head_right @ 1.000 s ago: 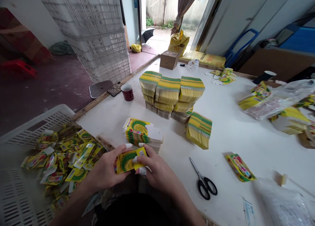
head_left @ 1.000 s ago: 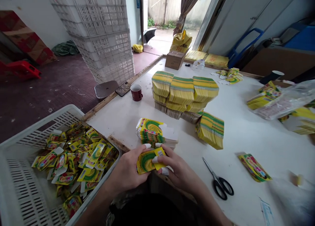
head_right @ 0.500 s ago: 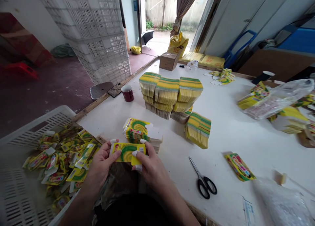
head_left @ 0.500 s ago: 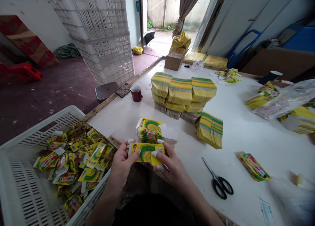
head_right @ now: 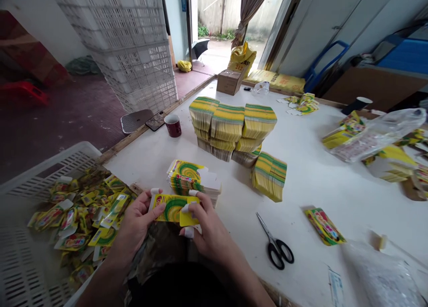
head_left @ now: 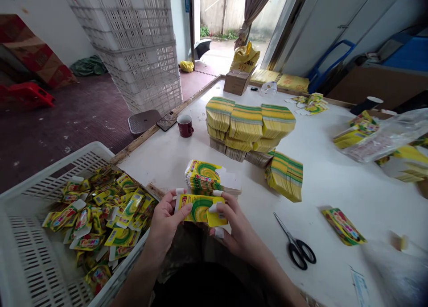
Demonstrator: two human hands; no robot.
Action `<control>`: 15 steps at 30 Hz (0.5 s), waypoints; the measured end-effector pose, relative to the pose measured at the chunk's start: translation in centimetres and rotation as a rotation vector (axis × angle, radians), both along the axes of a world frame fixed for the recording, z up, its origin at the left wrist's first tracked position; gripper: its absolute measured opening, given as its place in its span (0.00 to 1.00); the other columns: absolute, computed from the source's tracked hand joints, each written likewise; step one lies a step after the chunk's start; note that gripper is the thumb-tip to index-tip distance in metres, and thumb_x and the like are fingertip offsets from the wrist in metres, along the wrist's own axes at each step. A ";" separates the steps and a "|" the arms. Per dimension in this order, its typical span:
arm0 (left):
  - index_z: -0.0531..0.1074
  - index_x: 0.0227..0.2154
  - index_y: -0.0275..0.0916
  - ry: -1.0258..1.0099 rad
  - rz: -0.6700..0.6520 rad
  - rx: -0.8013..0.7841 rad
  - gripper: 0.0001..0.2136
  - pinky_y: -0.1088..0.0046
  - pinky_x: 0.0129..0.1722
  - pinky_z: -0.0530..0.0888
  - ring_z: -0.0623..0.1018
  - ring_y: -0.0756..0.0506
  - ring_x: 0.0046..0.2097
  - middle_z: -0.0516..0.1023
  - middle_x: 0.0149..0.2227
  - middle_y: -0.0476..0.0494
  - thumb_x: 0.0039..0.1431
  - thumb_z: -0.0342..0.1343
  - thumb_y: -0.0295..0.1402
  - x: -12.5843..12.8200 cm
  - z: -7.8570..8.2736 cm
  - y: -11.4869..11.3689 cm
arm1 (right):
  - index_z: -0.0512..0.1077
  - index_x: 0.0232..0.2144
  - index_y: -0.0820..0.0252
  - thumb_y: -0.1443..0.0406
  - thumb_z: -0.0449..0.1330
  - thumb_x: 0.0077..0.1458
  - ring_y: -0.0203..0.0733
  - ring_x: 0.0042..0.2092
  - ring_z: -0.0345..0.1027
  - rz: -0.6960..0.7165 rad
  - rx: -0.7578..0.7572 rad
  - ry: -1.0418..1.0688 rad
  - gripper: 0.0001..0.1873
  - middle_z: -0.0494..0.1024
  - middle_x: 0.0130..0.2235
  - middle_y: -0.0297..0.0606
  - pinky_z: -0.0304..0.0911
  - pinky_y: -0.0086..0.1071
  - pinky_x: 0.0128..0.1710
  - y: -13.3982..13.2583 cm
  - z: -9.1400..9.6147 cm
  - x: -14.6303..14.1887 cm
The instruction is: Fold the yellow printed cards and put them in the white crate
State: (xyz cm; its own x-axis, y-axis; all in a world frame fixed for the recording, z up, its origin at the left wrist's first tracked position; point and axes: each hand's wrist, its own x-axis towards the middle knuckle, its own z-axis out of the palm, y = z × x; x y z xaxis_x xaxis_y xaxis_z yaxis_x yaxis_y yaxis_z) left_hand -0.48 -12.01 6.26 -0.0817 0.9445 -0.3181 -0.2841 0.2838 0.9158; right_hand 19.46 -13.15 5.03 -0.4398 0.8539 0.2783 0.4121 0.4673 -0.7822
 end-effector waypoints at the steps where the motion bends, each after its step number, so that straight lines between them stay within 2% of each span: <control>1: 0.67 0.44 0.37 0.015 -0.010 0.002 0.24 0.75 0.33 0.75 0.78 0.48 0.31 0.80 0.30 0.48 0.45 0.67 0.36 0.0 0.0 0.0 | 0.58 0.50 0.56 0.67 0.59 0.57 0.51 0.62 0.53 -0.021 -0.020 0.022 0.20 0.54 0.59 0.51 0.62 0.43 0.56 -0.1 -0.1 -0.1; 3: 0.68 0.44 0.37 0.028 -0.032 -0.005 0.23 0.75 0.32 0.74 0.78 0.48 0.31 0.80 0.30 0.47 0.45 0.67 0.36 0.0 0.0 -0.1 | 0.53 0.54 0.57 0.68 0.56 0.58 0.51 0.64 0.50 -0.059 -0.040 0.041 0.23 0.51 0.61 0.53 0.59 0.45 0.58 -0.2 -0.4 -0.4; 6: 0.69 0.43 0.38 0.049 -0.041 -0.003 0.21 0.77 0.31 0.74 0.77 0.50 0.31 0.80 0.32 0.48 0.46 0.67 0.37 0.4 0.0 -0.4 | 0.51 0.56 0.56 0.70 0.53 0.59 0.51 0.65 0.46 -0.108 -0.028 0.053 0.25 0.49 0.62 0.52 0.55 0.47 0.60 0.0 -1.1 -0.9; 8: 0.70 0.43 0.38 0.048 -0.024 0.004 0.21 0.79 0.31 0.73 0.77 0.50 0.31 0.79 0.32 0.48 0.47 0.66 0.37 0.7 0.0 -0.6 | 0.52 0.57 0.54 0.67 0.56 0.58 0.51 0.63 0.51 -0.147 -0.029 0.155 0.27 0.54 0.60 0.50 0.58 0.46 0.59 0.1 -1.6 -1.3; 11: 0.69 0.45 0.38 0.022 -0.029 -0.017 0.22 0.77 0.30 0.73 0.76 0.50 0.31 0.78 0.33 0.48 0.48 0.65 0.39 0.8 0.0 -1.0 | 0.54 0.55 0.53 0.62 0.63 0.53 0.49 0.53 0.64 -0.207 -0.051 0.321 0.31 0.62 0.53 0.46 0.66 0.42 0.51 0.0 -1.8 -2.1; 13: 0.69 0.46 0.38 0.038 -0.040 -0.036 0.23 0.74 0.31 0.74 0.76 0.49 0.30 0.78 0.32 0.48 0.48 0.65 0.41 0.2 0.2 -1.3 | 0.55 0.55 0.54 0.59 0.65 0.51 0.48 0.50 0.65 -0.211 -0.045 0.304 0.34 0.64 0.51 0.45 0.67 0.41 0.49 -0.1 -1.5 -2.5; 15: 0.70 0.45 0.39 0.138 -0.003 -0.033 0.23 0.71 0.34 0.75 0.77 0.47 0.32 0.78 0.33 0.48 0.46 0.65 0.42 -1.6 0.8 -1.5 | 0.54 0.56 0.56 0.57 0.68 0.47 0.49 0.49 0.66 -0.167 -0.033 0.224 0.38 0.65 0.50 0.45 0.67 0.41 0.49 0.2 -0.9 -2.6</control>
